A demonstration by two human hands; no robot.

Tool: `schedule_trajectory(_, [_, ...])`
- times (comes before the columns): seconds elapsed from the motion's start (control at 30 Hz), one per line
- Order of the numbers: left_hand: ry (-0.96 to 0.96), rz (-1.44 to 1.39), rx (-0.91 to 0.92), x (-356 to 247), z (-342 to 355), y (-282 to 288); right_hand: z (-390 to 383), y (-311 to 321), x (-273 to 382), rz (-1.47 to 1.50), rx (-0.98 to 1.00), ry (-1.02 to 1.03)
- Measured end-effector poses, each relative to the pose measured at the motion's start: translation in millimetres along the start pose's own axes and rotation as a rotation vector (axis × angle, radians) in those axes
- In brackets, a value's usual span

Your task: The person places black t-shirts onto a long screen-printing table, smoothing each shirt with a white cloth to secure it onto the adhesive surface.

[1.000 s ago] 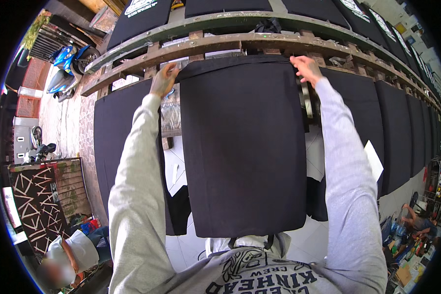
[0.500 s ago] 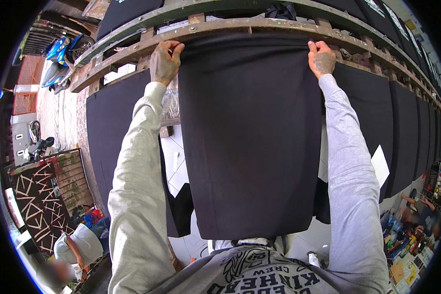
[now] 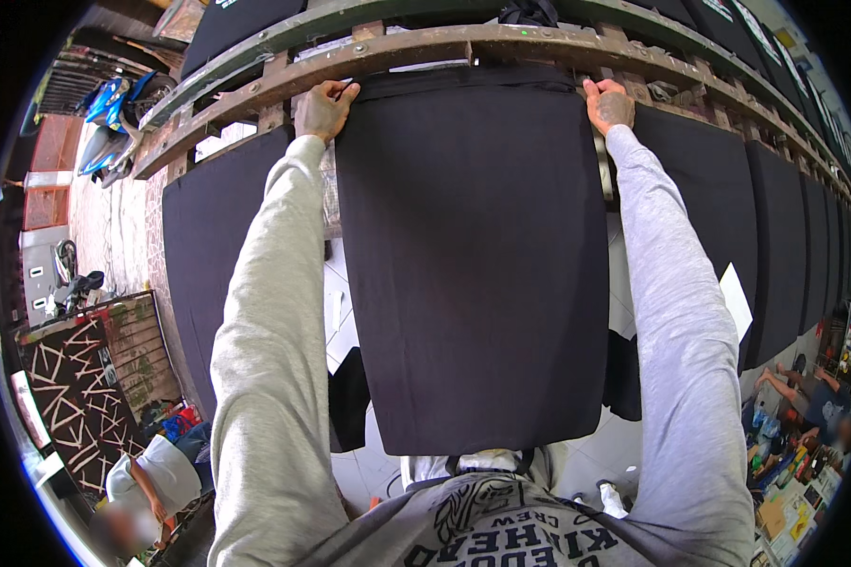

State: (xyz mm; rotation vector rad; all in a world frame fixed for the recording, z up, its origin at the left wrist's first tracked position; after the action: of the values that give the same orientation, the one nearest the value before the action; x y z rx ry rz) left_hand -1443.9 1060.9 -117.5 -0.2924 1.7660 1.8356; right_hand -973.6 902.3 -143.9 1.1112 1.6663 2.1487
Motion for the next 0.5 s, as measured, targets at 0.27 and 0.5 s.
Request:
schedule_trajectory(0.27, [0.117, 0.002, 0.037, 12, -35, 5, -26, 12, 3, 0.366, 0.265, -0.307])
schedule_trajectory(0.5, [0.048, -0.044, -0.394, 7, -38, -7, -27, 13, -3, 0.542, 0.159, -0.214])
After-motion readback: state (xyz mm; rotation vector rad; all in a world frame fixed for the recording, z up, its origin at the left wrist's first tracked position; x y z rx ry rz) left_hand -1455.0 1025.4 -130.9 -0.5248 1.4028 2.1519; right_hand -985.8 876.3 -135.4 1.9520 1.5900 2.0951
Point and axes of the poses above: each hand's wrist, its own z-axis towards the middle knuckle, its own y-axis out of the back of the hand, x = y × z, the point moved 1 cm from there along z, towards the middle knuckle, and after that the axes turned 1 degree about -y, right-handed, at the moved point
